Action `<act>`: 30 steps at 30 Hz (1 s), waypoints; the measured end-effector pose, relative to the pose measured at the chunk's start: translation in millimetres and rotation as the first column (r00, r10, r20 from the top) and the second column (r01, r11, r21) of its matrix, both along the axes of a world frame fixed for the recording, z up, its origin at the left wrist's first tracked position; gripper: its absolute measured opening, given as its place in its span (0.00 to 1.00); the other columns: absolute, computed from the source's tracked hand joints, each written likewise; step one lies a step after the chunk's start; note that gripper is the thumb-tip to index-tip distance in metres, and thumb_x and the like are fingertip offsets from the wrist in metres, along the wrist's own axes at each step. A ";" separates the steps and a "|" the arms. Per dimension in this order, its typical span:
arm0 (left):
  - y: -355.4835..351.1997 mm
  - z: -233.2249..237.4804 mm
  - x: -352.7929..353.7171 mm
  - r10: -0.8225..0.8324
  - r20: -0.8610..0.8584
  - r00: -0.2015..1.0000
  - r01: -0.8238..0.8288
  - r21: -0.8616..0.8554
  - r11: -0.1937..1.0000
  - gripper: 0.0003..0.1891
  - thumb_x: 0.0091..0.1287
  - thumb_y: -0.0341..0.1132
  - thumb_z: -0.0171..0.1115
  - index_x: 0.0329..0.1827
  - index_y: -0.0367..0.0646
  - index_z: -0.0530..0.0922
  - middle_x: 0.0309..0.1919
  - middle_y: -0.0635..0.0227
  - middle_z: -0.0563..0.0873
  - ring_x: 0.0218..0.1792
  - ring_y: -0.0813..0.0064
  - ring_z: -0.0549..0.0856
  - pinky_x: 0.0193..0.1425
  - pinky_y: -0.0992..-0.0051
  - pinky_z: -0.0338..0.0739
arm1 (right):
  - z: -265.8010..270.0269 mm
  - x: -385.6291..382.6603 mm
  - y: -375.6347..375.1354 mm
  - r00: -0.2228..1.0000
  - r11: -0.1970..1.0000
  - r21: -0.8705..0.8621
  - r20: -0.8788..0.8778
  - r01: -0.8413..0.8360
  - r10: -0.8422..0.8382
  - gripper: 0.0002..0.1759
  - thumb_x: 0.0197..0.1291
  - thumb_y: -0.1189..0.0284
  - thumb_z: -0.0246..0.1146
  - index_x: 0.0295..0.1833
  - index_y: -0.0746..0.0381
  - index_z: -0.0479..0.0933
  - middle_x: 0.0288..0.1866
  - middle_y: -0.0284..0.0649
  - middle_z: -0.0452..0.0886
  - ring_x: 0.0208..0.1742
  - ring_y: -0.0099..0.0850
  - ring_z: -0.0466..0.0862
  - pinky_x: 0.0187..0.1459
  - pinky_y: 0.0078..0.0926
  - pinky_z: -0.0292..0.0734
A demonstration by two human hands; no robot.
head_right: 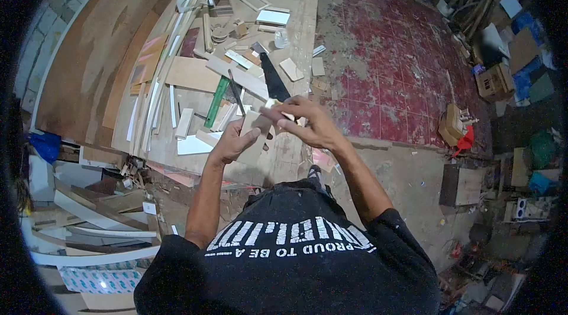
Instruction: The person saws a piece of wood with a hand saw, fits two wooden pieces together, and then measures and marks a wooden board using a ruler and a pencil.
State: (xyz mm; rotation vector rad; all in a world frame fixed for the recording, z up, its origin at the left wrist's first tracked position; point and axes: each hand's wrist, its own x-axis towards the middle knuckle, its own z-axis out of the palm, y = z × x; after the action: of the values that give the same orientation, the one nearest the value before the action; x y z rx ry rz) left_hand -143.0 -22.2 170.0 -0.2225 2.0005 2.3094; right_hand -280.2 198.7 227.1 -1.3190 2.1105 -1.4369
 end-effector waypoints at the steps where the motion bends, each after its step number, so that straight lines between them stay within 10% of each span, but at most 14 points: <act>1: 1.2 3.1 0.5 -0.009 0.002 1.000 0.009 -0.005 1.000 0.16 0.73 0.39 0.68 0.56 0.36 0.84 0.39 0.71 0.89 0.39 0.84 0.84 0.44 0.79 0.79 | 2.3 3.5 -1.6 0.995 0.994 0.038 0.003 -0.103 0.103 0.22 0.70 0.58 0.65 0.62 0.58 0.85 0.53 0.49 0.85 0.53 0.38 0.82 0.51 0.37 0.77; 9: 10.7 -2.1 -6.8 -0.115 -0.179 0.977 0.109 -0.042 0.993 0.20 0.72 0.37 0.67 0.61 0.33 0.79 0.44 0.57 0.89 0.37 0.70 0.90 0.41 0.70 0.86 | 7.8 -5.5 -1.0 0.962 0.966 0.033 0.097 -0.258 0.254 0.22 0.72 0.58 0.63 0.63 0.60 0.84 0.53 0.47 0.85 0.51 0.37 0.84 0.53 0.36 0.78; 13: -3.6 1.8 8.9 -0.028 0.000 1.000 0.027 0.078 0.997 0.20 0.73 0.37 0.66 0.62 0.33 0.77 0.45 0.59 0.89 0.38 0.73 0.90 0.42 0.70 0.86 | -5.0 1.9 26.6 0.966 0.964 0.122 0.137 -0.235 0.218 0.21 0.72 0.59 0.64 0.63 0.59 0.84 0.55 0.47 0.85 0.53 0.37 0.84 0.56 0.36 0.79; 15: -2.8 -2.4 7.8 -0.008 -0.061 0.998 0.007 -0.016 1.000 0.19 0.73 0.38 0.67 0.60 0.35 0.80 0.44 0.62 0.90 0.38 0.74 0.90 0.43 0.71 0.86 | -5.0 6.3 27.2 0.881 0.996 -0.014 0.468 0.090 -0.073 0.20 0.71 0.61 0.65 0.63 0.58 0.84 0.54 0.48 0.86 0.55 0.37 0.84 0.59 0.36 0.78; 17: -1.5 -3.5 7.8 -0.005 -0.067 0.998 0.000 -0.076 0.997 0.17 0.73 0.38 0.67 0.58 0.35 0.81 0.43 0.63 0.90 0.38 0.74 0.89 0.43 0.72 0.86 | 0.0 5.2 23.7 0.890 0.990 -0.034 0.442 0.138 -0.109 0.21 0.71 0.61 0.65 0.63 0.59 0.84 0.52 0.50 0.87 0.53 0.38 0.85 0.55 0.35 0.79; 20: 2.2 -2.0 6.0 -0.008 -0.070 0.998 -0.001 -0.126 0.992 0.16 0.72 0.38 0.68 0.54 0.35 0.84 0.40 0.66 0.90 0.37 0.78 0.88 0.43 0.74 0.84 | 0.7 28.0 0.7 0.994 0.999 -0.041 -0.102 0.023 -0.027 0.21 0.69 0.60 0.66 0.62 0.61 0.84 0.46 0.51 0.86 0.44 0.37 0.84 0.42 0.34 0.78; 25: 11.4 31.1 18.0 0.106 -0.163 0.981 -0.124 -0.103 0.987 0.17 0.71 0.37 0.70 0.55 0.34 0.84 0.38 0.68 0.91 0.37 0.80 0.87 0.42 0.76 0.82 | -58.3 0.4 6.9 0.999 0.957 0.287 -0.032 0.036 -0.027 0.24 0.71 0.54 0.64 0.61 0.60 0.85 0.34 0.43 0.86 0.32 0.31 0.79 0.36 0.33 0.73; 27: 2.5 28.8 17.7 0.103 -0.095 0.990 -0.122 -0.225 0.967 0.20 0.72 0.39 0.67 0.60 0.32 0.81 0.44 0.60 0.89 0.43 0.72 0.87 0.48 0.71 0.81 | -70.0 11.2 11.1 0.893 0.966 0.238 0.406 0.103 -0.195 0.24 0.74 0.56 0.62 0.66 0.60 0.82 0.34 0.32 0.82 0.34 0.21 0.74 0.35 0.23 0.70; 30: -2.7 0.8 17.0 0.100 -0.386 0.917 -0.327 -0.582 0.744 0.29 0.71 0.43 0.65 0.69 0.32 0.72 0.53 0.46 0.76 0.57 0.50 0.77 0.63 0.56 0.71 | -104.2 18.3 8.3 0.886 0.959 0.239 0.397 0.155 -0.242 0.27 0.72 0.52 0.63 0.65 0.61 0.83 0.33 0.31 0.80 0.34 0.20 0.73 0.35 0.25 0.70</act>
State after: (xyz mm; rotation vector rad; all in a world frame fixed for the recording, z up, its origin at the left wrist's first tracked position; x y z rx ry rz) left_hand -126.0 -25.0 170.8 -0.1058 3.0483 1.7462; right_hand -261.9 207.1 122.8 -0.6541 2.0648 -1.3863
